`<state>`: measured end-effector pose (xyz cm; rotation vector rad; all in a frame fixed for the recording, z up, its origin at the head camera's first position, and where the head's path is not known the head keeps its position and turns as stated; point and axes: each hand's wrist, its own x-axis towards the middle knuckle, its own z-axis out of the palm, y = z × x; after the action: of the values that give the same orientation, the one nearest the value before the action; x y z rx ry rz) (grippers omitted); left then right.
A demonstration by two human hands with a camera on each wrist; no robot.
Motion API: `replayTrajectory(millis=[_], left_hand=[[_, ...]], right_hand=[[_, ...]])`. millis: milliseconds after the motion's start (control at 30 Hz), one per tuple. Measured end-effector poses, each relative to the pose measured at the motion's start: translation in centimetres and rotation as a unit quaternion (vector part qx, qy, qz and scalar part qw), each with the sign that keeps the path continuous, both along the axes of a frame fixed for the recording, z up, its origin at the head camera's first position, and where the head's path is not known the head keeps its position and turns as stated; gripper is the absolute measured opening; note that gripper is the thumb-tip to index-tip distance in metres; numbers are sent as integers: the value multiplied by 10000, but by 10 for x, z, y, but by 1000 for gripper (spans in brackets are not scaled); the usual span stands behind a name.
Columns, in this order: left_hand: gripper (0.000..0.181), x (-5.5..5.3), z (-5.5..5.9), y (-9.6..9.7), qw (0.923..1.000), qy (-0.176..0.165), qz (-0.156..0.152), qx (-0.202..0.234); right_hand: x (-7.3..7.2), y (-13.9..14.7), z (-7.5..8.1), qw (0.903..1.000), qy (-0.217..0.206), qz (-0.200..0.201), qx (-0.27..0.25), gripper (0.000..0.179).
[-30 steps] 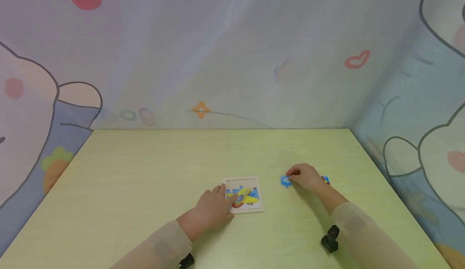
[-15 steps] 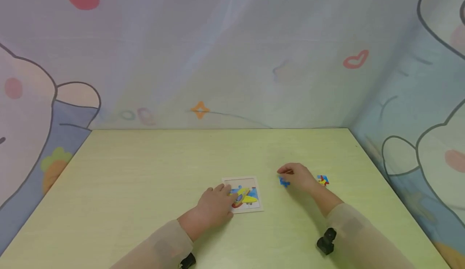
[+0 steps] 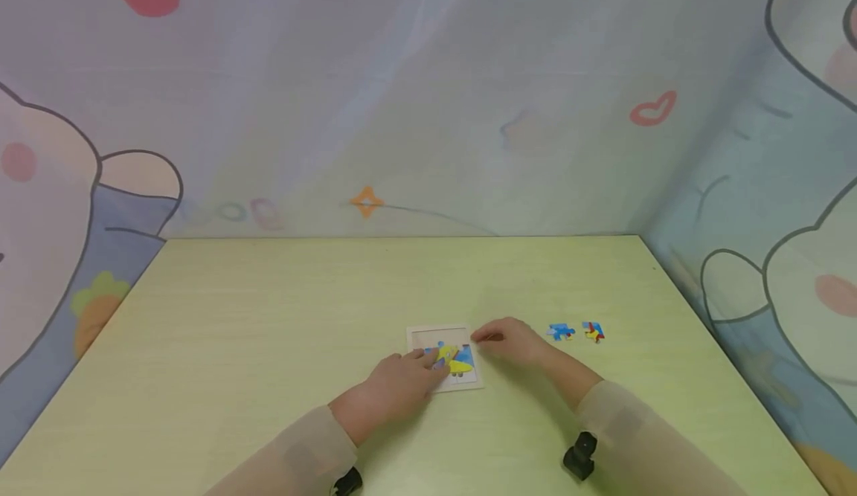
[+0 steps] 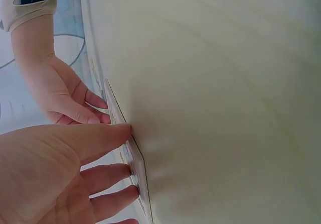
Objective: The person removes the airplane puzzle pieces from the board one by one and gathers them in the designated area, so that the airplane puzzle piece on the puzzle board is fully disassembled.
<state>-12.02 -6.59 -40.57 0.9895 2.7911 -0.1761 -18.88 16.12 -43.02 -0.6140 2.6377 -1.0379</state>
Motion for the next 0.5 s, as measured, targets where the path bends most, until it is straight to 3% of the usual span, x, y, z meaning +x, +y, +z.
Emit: replayTrajectory(millis=[167, 500], left_hand=[[39, -3, 2, 2, 9998, 35, -85, -195], [38, -1, 2, 2, 10000, -19, -58, -4]], right_hand=[[5, -8, 2, 9994, 105, 162, 279, 22], [10, -14, 3, 9987, 262, 105, 435, 16]])
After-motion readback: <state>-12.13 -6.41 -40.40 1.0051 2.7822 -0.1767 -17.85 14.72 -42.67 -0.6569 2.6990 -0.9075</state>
